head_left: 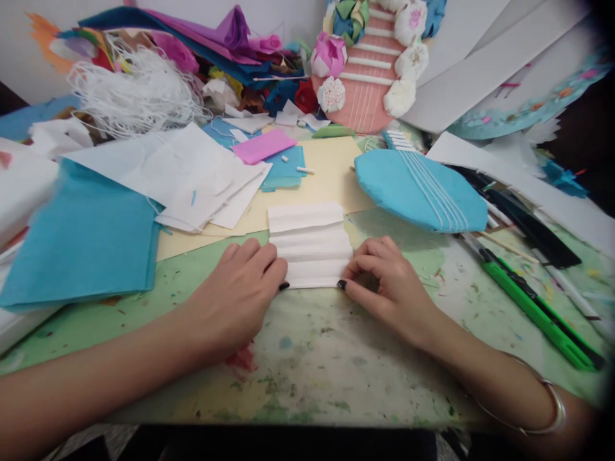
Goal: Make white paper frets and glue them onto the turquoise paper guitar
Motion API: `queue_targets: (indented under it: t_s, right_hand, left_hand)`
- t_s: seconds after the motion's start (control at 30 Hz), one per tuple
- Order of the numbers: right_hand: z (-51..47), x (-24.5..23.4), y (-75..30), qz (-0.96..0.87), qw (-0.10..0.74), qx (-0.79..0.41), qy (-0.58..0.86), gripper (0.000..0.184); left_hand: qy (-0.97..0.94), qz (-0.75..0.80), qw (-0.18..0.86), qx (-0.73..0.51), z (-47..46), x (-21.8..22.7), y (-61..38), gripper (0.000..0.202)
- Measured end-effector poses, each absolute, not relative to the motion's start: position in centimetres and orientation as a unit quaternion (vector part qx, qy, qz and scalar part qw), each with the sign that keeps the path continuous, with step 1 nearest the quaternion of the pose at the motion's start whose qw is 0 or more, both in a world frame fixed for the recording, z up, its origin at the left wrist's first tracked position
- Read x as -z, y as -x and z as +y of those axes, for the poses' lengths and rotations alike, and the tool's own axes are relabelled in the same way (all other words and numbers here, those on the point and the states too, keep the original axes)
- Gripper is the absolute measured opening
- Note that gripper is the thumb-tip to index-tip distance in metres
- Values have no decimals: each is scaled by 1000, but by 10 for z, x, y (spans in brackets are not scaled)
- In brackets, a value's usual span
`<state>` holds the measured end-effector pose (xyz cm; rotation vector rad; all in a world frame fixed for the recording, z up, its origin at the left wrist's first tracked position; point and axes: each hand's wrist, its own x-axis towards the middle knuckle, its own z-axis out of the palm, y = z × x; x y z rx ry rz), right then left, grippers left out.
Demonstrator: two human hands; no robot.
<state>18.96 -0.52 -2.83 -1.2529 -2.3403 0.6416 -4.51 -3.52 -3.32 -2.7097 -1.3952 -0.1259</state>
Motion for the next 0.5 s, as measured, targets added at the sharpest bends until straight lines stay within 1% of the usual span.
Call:
queue_targets:
  t_s: [0.1, 0.2, 0.33, 0.43, 0.5]
  right_hand:
    - [-7, 29, -188, -841, 178, -221, 460, 10]
    - [-6, 29, -188, -828, 175, -235, 478, 5]
    - [-5, 29, -188, -816, 207, -253, 477, 14]
    - [-7, 31, -188, -827, 227, -247, 450, 21]
    - [-8, 32, -188, -837, 246, -231, 431, 24]
  left_hand:
    - [874, -482, 43, 39, -36, 32, 43, 20]
    - [860, -505, -35, 68, -35, 29, 43, 21]
    - [836, -513, -149, 123, -31, 25, 47, 17]
    - [827, -511, -165, 168, -30, 26, 48, 7]
    - [834, -494, -154, 192, -30, 28, 48, 8]
